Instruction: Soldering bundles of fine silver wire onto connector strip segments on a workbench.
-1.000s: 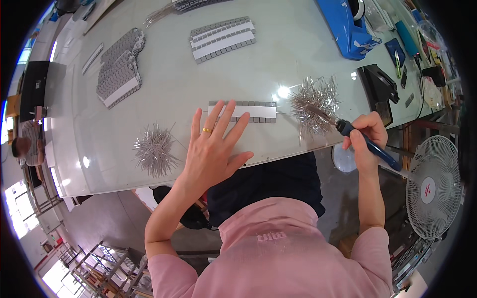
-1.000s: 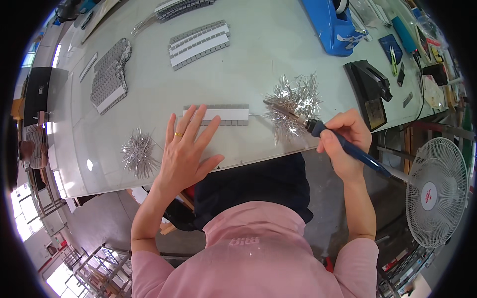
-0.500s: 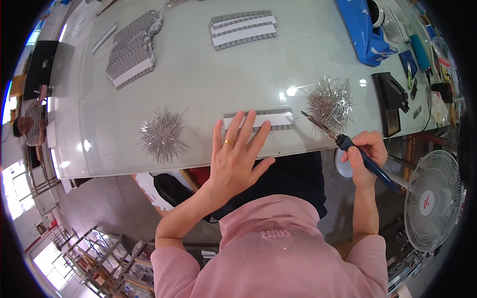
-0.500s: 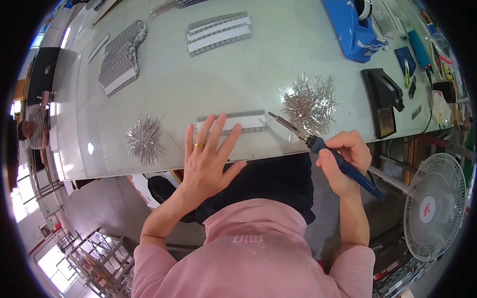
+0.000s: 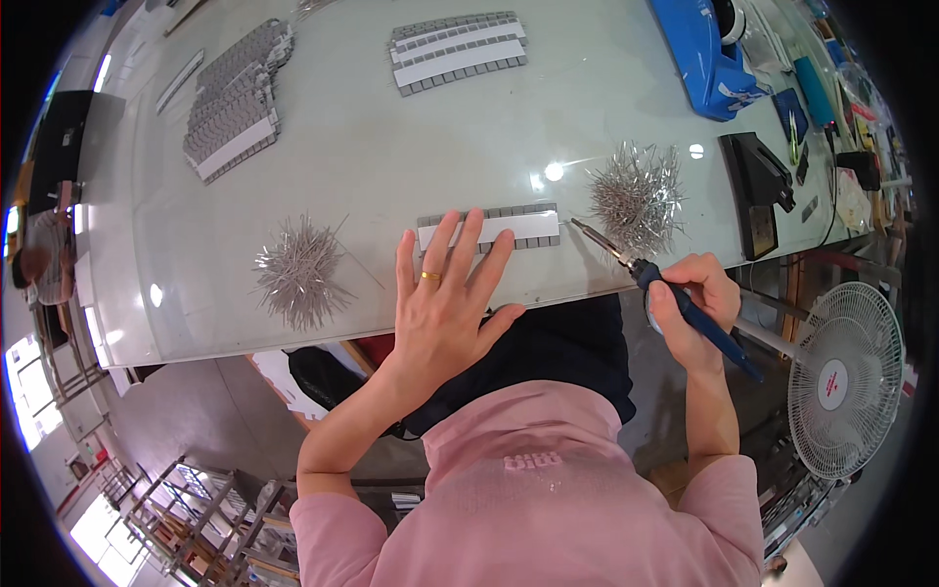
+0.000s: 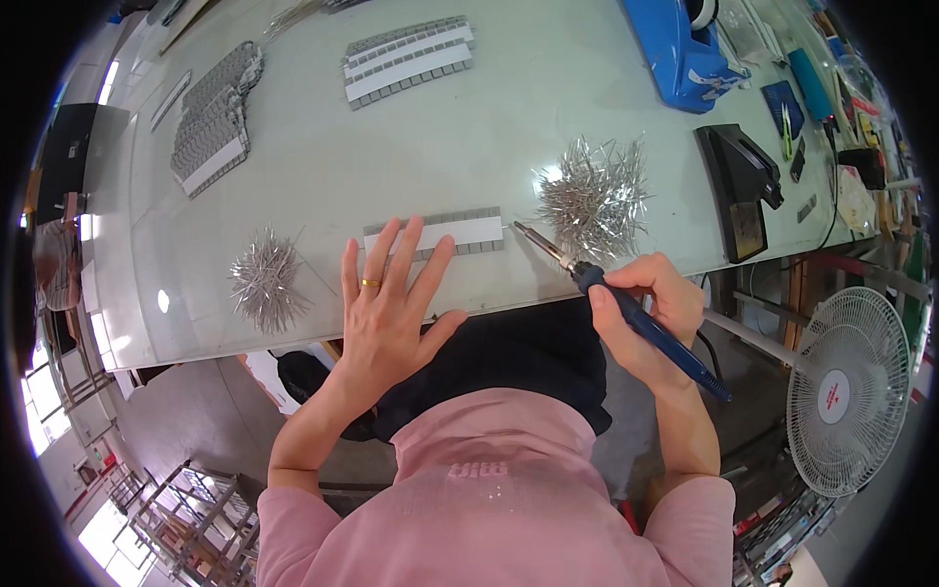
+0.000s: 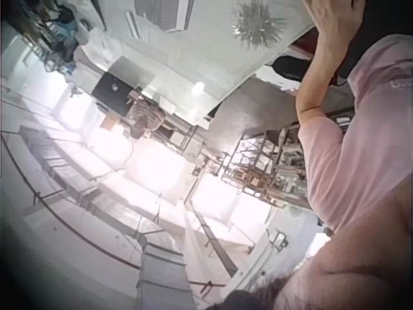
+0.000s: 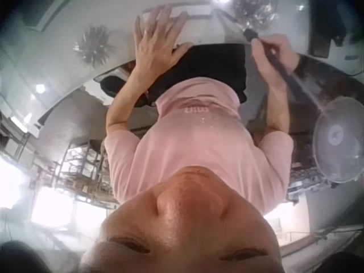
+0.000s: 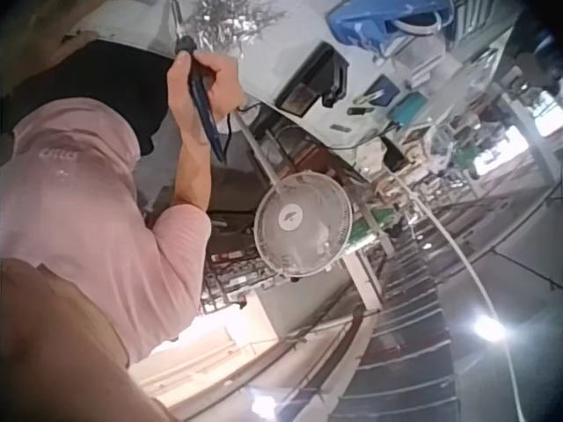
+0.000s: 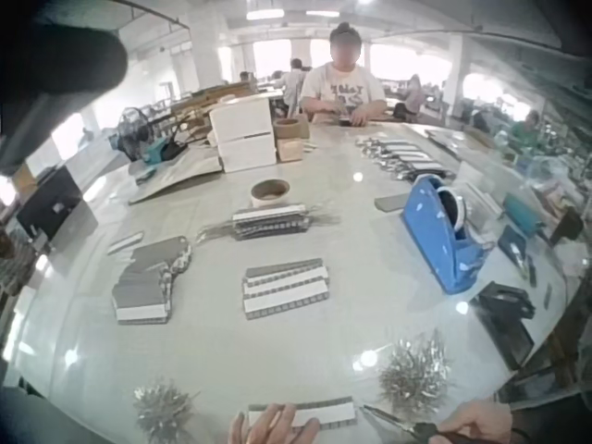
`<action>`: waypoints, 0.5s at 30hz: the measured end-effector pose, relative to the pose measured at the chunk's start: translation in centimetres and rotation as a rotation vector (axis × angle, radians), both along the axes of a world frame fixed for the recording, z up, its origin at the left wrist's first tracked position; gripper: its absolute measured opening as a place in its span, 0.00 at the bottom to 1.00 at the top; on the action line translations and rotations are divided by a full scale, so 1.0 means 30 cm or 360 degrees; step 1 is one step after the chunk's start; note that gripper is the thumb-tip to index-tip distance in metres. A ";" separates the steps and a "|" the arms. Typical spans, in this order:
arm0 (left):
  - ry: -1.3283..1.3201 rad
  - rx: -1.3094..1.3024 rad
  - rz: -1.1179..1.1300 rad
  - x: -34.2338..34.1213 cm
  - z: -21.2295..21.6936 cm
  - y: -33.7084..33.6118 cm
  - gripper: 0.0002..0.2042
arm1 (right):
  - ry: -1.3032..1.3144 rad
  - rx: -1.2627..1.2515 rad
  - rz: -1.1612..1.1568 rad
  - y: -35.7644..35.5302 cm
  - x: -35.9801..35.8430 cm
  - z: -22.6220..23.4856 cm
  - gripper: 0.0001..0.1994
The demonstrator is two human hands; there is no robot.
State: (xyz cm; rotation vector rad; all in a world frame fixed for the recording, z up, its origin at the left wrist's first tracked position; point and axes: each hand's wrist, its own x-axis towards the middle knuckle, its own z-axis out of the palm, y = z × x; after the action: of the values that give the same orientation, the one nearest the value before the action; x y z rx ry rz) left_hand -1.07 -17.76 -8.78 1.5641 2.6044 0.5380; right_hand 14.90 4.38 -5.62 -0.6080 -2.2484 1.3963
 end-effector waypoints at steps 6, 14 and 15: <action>0.0003 -0.0017 0.0006 0.002 -0.002 0.005 0.32 | -0.0016 0.0068 0.0013 -0.007 -0.011 0.004 0.08; 0.0009 -0.0007 0.0015 0.003 -0.003 0.005 0.33 | -0.0012 0.0247 0.0110 -0.008 -0.036 0.021 0.09; 0.0011 -0.0006 0.0017 0.003 -0.002 0.004 0.33 | 0.0012 0.0322 0.0163 -0.009 -0.039 0.027 0.09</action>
State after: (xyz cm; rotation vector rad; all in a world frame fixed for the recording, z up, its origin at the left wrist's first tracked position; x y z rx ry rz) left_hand -0.97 -17.65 -8.84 1.5545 2.6185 0.5289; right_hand 13.73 4.09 -4.80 -0.4251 -2.4065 1.1936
